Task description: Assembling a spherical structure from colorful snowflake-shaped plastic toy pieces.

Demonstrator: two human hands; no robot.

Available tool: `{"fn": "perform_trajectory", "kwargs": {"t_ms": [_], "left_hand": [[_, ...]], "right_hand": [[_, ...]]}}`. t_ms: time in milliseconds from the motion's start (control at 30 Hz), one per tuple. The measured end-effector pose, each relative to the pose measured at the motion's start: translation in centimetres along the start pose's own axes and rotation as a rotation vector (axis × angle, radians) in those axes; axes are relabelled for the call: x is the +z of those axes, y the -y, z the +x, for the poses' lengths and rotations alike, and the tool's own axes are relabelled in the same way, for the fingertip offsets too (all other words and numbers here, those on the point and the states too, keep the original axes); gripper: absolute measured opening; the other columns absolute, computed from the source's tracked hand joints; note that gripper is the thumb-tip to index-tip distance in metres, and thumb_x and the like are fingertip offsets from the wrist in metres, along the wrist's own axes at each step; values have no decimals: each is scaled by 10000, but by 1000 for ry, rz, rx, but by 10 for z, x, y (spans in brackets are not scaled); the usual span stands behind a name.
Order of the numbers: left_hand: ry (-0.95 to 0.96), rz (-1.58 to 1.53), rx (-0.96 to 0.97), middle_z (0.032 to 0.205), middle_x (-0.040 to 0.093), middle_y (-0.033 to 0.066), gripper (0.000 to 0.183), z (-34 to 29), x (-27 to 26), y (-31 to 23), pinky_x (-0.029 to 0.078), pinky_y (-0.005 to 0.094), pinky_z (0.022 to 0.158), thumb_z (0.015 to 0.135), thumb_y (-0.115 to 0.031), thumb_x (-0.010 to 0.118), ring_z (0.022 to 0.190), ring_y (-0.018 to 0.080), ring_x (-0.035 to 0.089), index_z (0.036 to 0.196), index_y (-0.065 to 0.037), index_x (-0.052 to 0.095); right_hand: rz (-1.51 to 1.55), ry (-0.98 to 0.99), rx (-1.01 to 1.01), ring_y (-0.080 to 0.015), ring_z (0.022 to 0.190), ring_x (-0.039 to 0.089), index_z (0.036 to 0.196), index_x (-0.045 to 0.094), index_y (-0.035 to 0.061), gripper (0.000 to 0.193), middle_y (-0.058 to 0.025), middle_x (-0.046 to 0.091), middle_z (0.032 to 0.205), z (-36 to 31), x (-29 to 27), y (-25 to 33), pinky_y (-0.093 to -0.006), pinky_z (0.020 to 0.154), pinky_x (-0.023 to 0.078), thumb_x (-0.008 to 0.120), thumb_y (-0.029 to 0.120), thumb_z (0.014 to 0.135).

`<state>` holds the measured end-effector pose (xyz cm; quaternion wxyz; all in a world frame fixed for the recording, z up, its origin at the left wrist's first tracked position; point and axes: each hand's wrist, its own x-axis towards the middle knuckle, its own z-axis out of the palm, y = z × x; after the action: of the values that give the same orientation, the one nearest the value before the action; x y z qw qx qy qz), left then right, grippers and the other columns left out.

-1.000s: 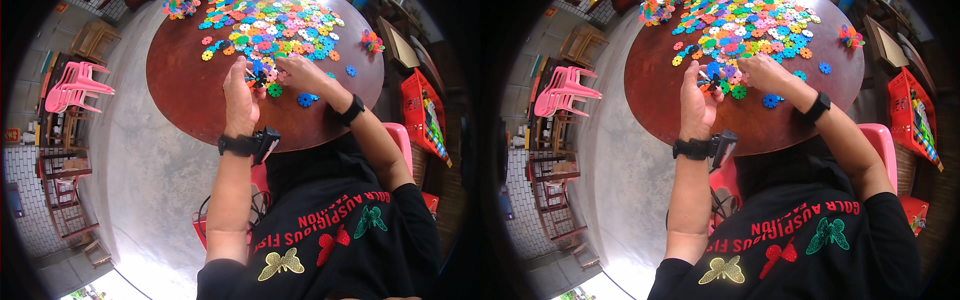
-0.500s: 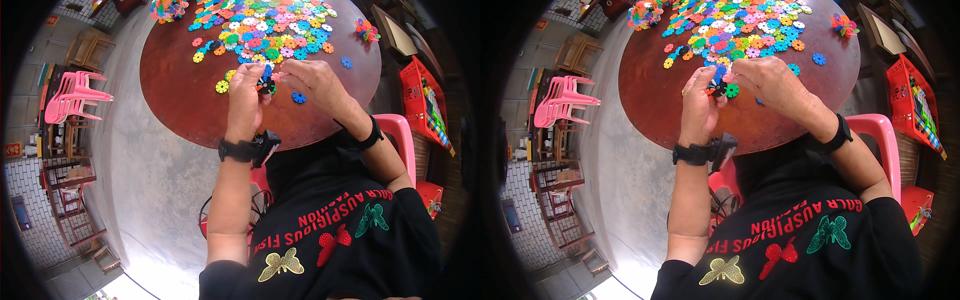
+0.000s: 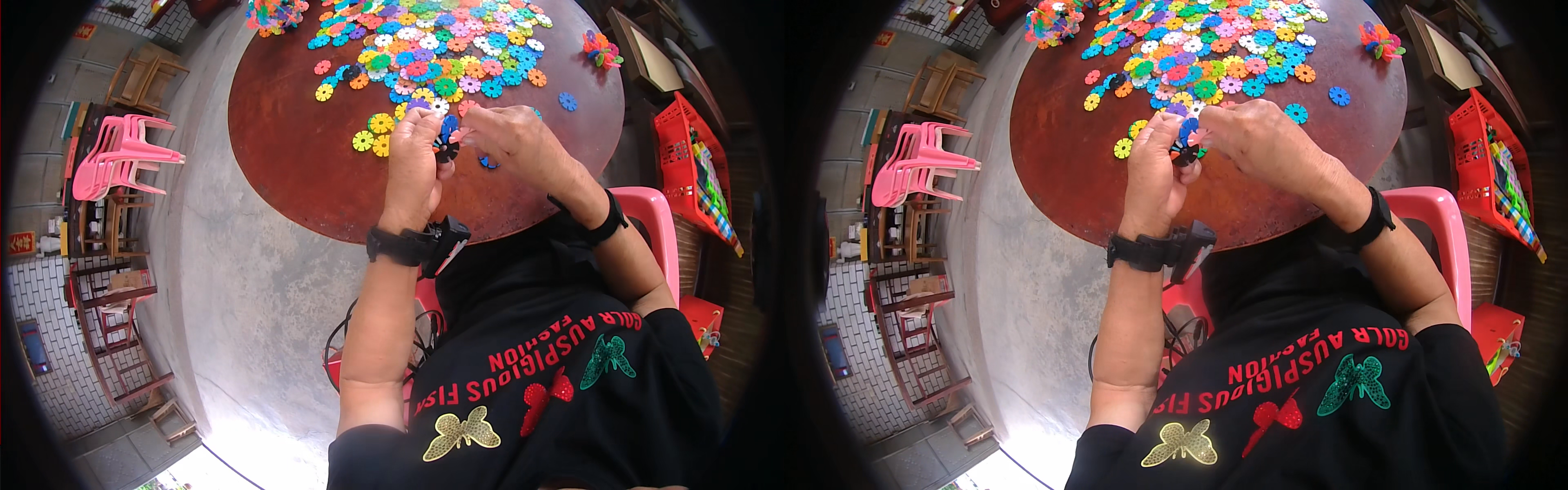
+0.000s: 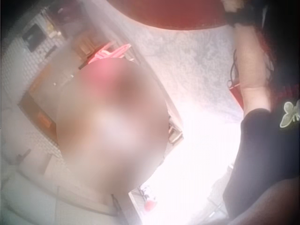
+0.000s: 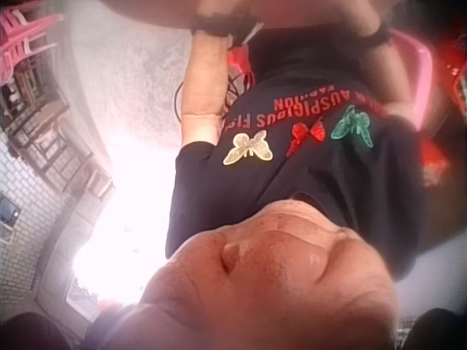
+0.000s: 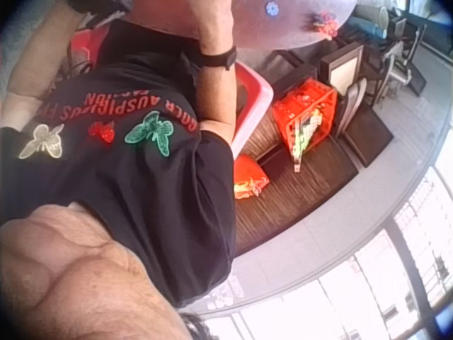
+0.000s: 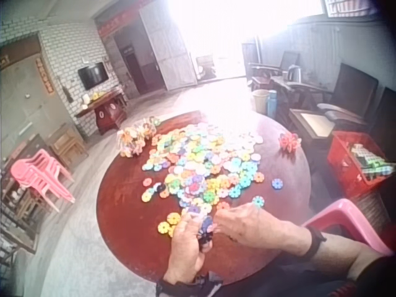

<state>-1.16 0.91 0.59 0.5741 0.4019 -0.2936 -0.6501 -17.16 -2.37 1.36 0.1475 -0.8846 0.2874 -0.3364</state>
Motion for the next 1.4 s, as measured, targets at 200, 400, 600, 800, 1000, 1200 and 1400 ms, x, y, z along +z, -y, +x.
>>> {"fn": "perform_trajectory", "kwargs": {"t_ms": [200,400,600,800,1000,1200,1400], "left_hand": [[32,-13,35,699,530,-26,116,1,0,2,336,209,429,931,-181,511,542,53,461,847,-107,538],[126,188,3,751,557,-9,211,-4,-1,-8,387,219,508,951,-292,518,614,68,515,902,-90,554],[229,401,-98,833,600,6,245,-5,-3,-15,423,208,556,938,-298,565,679,82,574,1021,-67,570],[105,239,-46,907,638,32,273,5,-15,-16,449,214,546,927,-221,582,717,98,611,1140,-51,582],[10,-34,16,949,645,56,245,8,-28,-21,544,293,632,924,-209,583,773,158,644,1122,-64,577],[-51,-207,43,1005,643,109,261,10,-27,-20,579,330,567,895,-176,616,783,198,664,1097,-35,530],[-35,-228,52,941,643,90,240,10,-25,-20,574,330,547,902,-173,614,741,169,650,1075,-38,516]], "right_hand": [[-20,42,1,-363,711,602,835,487,15,135,-175,572,680,-3,-3,3,-446,602,459,588,106,837],[60,130,21,-375,714,588,864,519,23,118,-176,577,716,-9,-14,-5,-447,612,451,590,113,839],[146,209,35,-375,687,579,908,558,30,117,-173,583,717,-8,-25,-10,-450,602,447,596,109,830],[53,179,34,-344,662,593,934,573,44,131,-168,574,686,6,-35,-38,-436,581,453,578,79,809],[-344,122,118,-321,891,596,974,603,53,180,-137,591,912,36,-25,-99,-423,755,467,593,89,799],[-525,291,243,-286,965,567,960,630,76,185,-107,541,941,57,-4,-116,-416,796,457,612,183,810],[-449,348,350,-275,1024,567,894,633,52,172,-108,590,1009,58,-1,-104,-403,846,470,600,179,783]]}}
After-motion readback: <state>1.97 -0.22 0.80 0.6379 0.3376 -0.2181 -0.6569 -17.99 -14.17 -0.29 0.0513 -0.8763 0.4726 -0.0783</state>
